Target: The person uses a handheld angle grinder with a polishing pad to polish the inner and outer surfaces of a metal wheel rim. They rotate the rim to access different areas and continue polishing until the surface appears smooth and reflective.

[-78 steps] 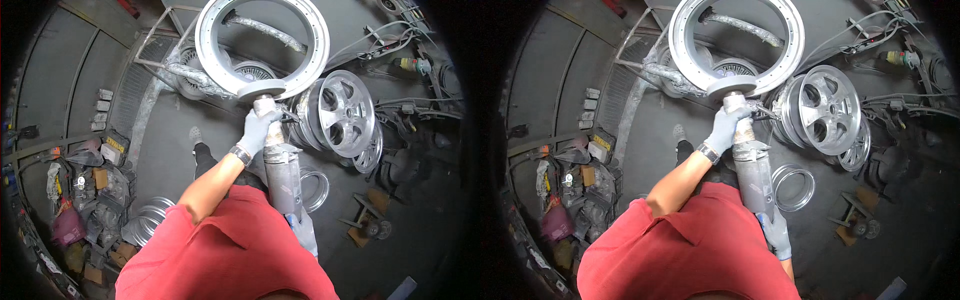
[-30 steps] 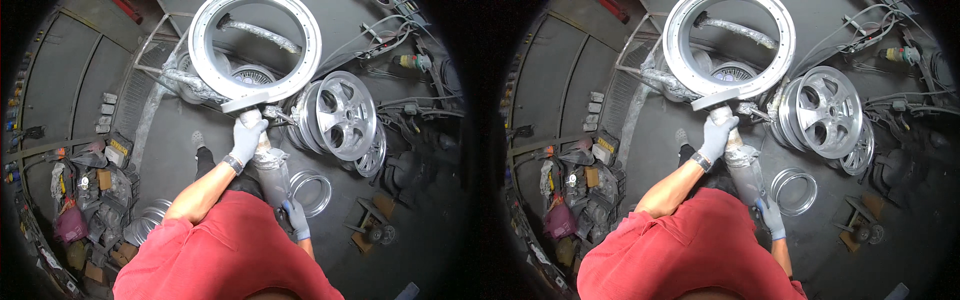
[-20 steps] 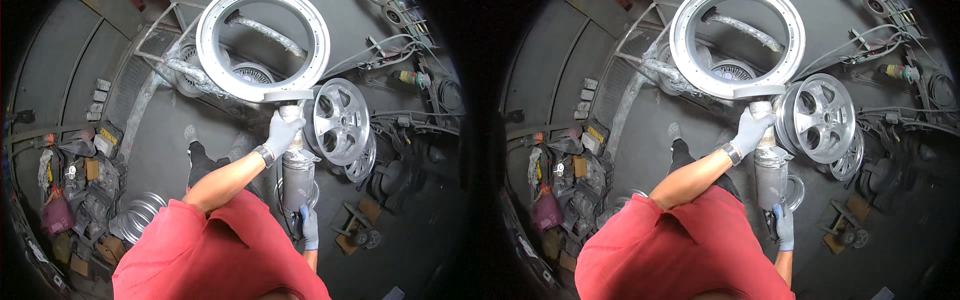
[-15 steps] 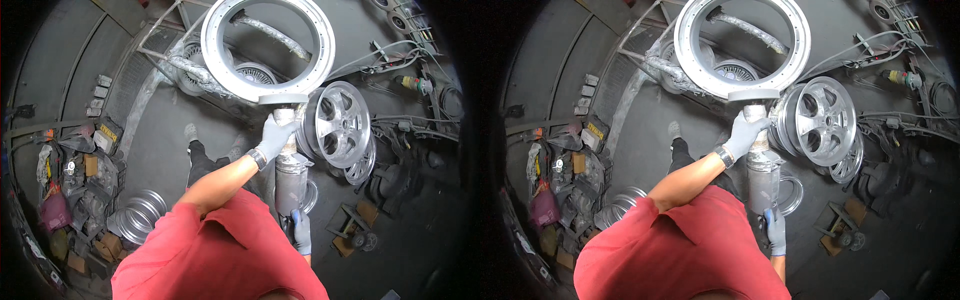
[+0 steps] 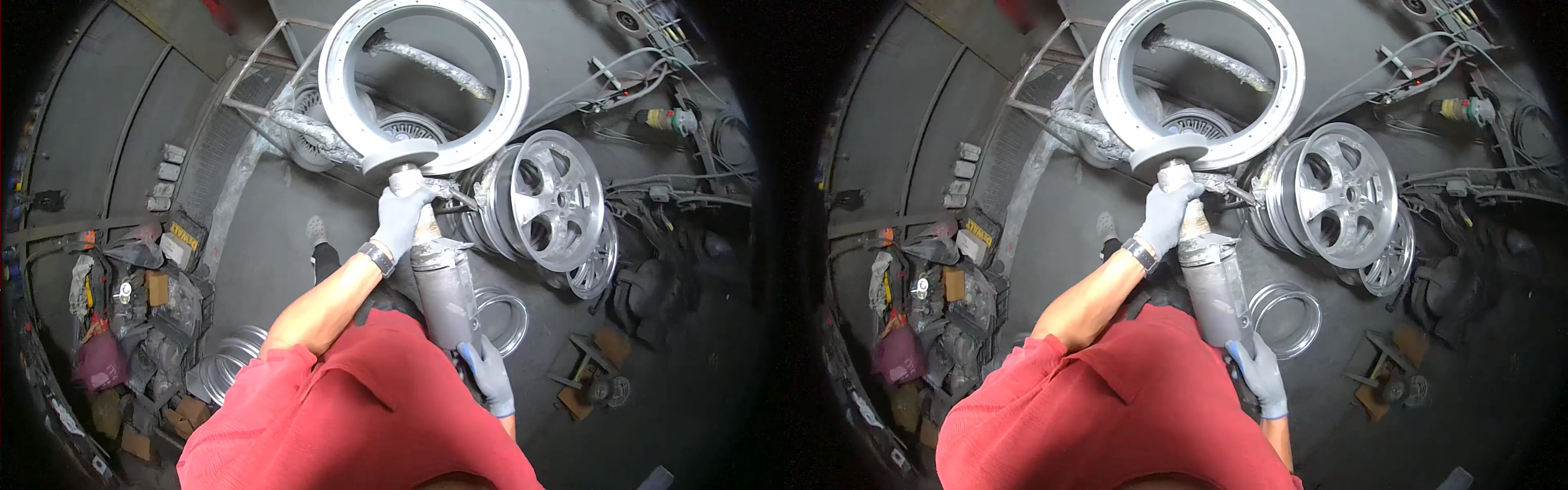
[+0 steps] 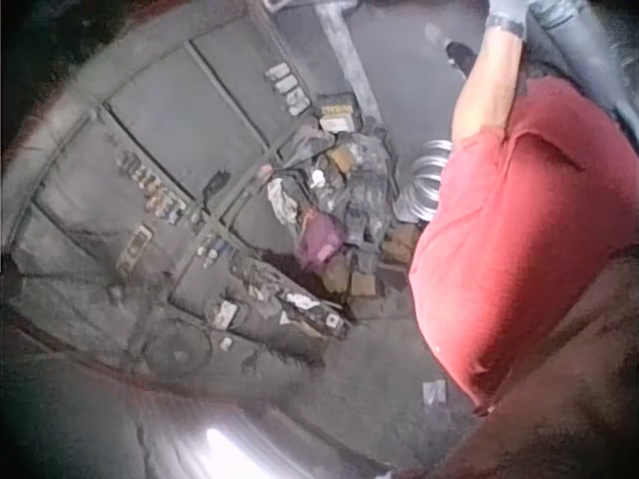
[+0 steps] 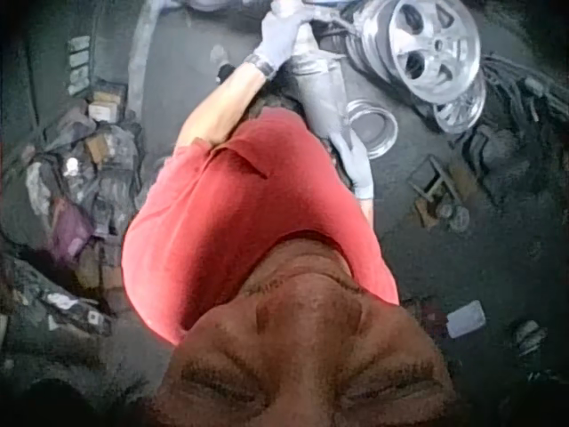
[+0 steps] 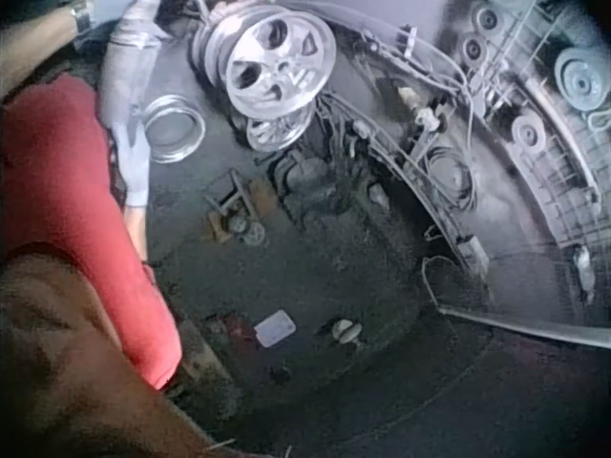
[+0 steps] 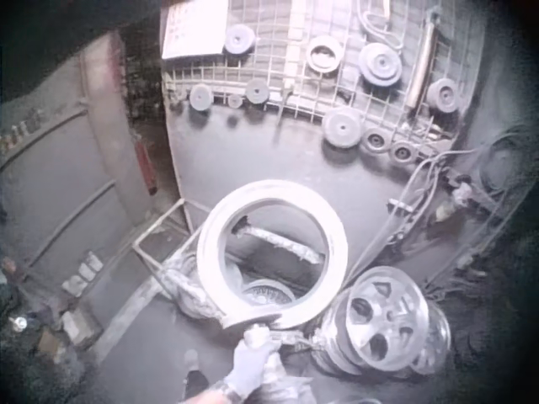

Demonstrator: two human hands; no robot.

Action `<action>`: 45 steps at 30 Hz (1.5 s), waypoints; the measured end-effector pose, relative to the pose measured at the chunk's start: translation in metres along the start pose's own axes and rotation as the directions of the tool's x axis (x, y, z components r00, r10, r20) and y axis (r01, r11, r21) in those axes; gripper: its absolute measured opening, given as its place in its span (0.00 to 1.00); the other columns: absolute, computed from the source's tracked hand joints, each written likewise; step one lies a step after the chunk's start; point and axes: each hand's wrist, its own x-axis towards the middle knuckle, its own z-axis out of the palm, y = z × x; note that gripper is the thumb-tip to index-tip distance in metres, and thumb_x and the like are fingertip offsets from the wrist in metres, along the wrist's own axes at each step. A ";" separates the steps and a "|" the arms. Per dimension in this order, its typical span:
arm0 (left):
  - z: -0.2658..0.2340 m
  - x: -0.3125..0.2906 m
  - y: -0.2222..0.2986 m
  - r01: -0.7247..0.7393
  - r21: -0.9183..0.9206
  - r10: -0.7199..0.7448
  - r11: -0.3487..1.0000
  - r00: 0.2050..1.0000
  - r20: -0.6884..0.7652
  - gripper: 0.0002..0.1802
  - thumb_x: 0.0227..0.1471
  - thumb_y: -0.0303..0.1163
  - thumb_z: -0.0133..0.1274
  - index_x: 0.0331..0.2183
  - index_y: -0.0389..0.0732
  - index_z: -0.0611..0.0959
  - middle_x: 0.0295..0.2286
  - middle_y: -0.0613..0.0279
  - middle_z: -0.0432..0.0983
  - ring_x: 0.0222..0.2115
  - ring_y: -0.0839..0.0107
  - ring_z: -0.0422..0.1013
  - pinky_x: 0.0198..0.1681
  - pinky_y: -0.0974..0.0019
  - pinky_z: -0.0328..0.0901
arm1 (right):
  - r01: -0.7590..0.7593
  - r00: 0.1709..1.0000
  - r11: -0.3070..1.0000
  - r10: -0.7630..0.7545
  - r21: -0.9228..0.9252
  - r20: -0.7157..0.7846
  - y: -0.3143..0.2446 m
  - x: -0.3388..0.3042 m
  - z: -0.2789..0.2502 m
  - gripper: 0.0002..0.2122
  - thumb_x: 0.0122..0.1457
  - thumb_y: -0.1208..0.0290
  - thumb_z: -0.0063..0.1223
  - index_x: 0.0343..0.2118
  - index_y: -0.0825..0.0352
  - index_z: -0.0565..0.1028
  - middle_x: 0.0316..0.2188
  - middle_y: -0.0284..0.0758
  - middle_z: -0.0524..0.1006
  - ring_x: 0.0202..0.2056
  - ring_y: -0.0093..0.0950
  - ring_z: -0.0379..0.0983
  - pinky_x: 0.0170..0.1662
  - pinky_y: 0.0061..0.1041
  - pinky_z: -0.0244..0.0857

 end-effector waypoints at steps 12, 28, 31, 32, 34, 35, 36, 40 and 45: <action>0.063 -0.008 0.019 0.278 -0.199 -0.215 0.940 0.933 0.290 0.13 0.50 0.23 0.68 0.39 0.35 0.83 0.31 0.56 0.81 0.28 0.63 0.80 0.33 0.57 0.77 | 0.073 0.992 0.946 -0.100 -0.317 -0.071 -0.067 -0.067 -0.030 0.21 0.64 0.66 0.61 0.55 0.73 0.75 0.32 0.38 0.82 0.28 0.22 0.76 0.33 0.30 0.71; -0.176 0.077 0.242 -0.091 -0.628 0.398 0.773 0.841 0.367 0.18 0.56 0.35 0.60 0.47 0.39 0.79 0.38 0.54 0.81 0.39 0.56 0.80 0.47 0.49 0.77 | 0.550 0.826 0.714 -0.387 -0.433 0.410 -0.123 0.089 0.122 0.27 0.56 0.65 0.62 0.59 0.65 0.71 0.43 0.55 0.82 0.48 0.56 0.80 0.51 0.45 0.73; -0.187 0.128 0.297 0.064 -0.573 0.264 0.817 0.842 0.470 0.16 0.58 0.33 0.59 0.47 0.39 0.79 0.38 0.55 0.81 0.40 0.57 0.80 0.49 0.49 0.77 | 0.556 0.831 0.687 -0.440 -0.467 0.341 -0.150 0.122 0.185 0.25 0.56 0.66 0.61 0.57 0.66 0.72 0.43 0.56 0.82 0.47 0.57 0.80 0.49 0.47 0.74; -0.188 0.149 0.312 -0.009 -0.544 0.255 0.839 0.890 0.379 0.15 0.60 0.34 0.58 0.47 0.39 0.79 0.38 0.54 0.81 0.39 0.58 0.80 0.48 0.48 0.78 | 0.552 0.833 0.703 -0.439 -0.449 0.338 -0.163 0.126 0.207 0.28 0.56 0.67 0.61 0.61 0.65 0.71 0.46 0.55 0.82 0.50 0.54 0.80 0.52 0.45 0.73; -0.195 0.214 0.336 0.067 -0.488 0.173 0.870 0.886 0.431 0.19 0.60 0.40 0.60 0.46 0.36 0.79 0.36 0.52 0.81 0.36 0.57 0.81 0.46 0.50 0.78 | 0.590 0.807 0.726 -0.527 -0.354 0.264 -0.189 0.135 0.256 0.30 0.57 0.67 0.61 0.63 0.65 0.69 0.48 0.54 0.82 0.52 0.52 0.80 0.54 0.43 0.72; -0.196 0.242 0.350 0.158 -0.480 0.127 0.863 0.852 0.508 0.21 0.60 0.43 0.60 0.46 0.35 0.79 0.34 0.52 0.81 0.35 0.56 0.81 0.45 0.50 0.78 | 0.608 0.794 0.732 -0.567 -0.307 0.220 -0.204 0.140 0.281 0.31 0.57 0.68 0.61 0.65 0.65 0.68 0.48 0.54 0.82 0.53 0.51 0.80 0.55 0.42 0.72; -0.189 0.260 0.365 0.219 -0.432 0.068 0.875 0.828 0.557 0.24 0.59 0.45 0.60 0.45 0.34 0.79 0.33 0.51 0.81 0.33 0.56 0.81 0.45 0.51 0.78 | 0.557 0.831 0.786 -0.529 -0.268 0.174 -0.217 0.149 0.304 0.32 0.56 0.72 0.63 0.65 0.69 0.68 0.51 0.47 0.82 0.55 0.38 0.78 0.61 0.37 0.68; -0.175 0.310 0.398 0.047 -0.269 0.108 0.962 0.840 0.532 0.22 0.59 0.44 0.61 0.49 0.42 0.79 0.40 0.60 0.81 0.41 0.64 0.78 0.52 0.55 0.74 | 0.391 0.916 0.920 -0.387 -0.027 0.103 -0.266 0.198 0.386 0.26 0.60 0.76 0.59 0.62 0.69 0.68 0.30 0.35 0.77 0.27 0.23 0.75 0.29 0.27 0.71; -0.262 0.284 0.382 -0.101 -0.274 0.234 0.956 0.827 0.512 0.25 0.66 0.45 0.55 0.59 0.43 0.77 0.54 0.59 0.78 0.55 0.65 0.74 0.61 0.51 0.69 | 0.318 0.946 0.928 -0.325 0.194 0.004 -0.311 0.265 0.448 0.27 0.60 0.78 0.56 0.62 0.70 0.64 0.23 0.33 0.74 0.16 0.23 0.71 0.17 0.27 0.65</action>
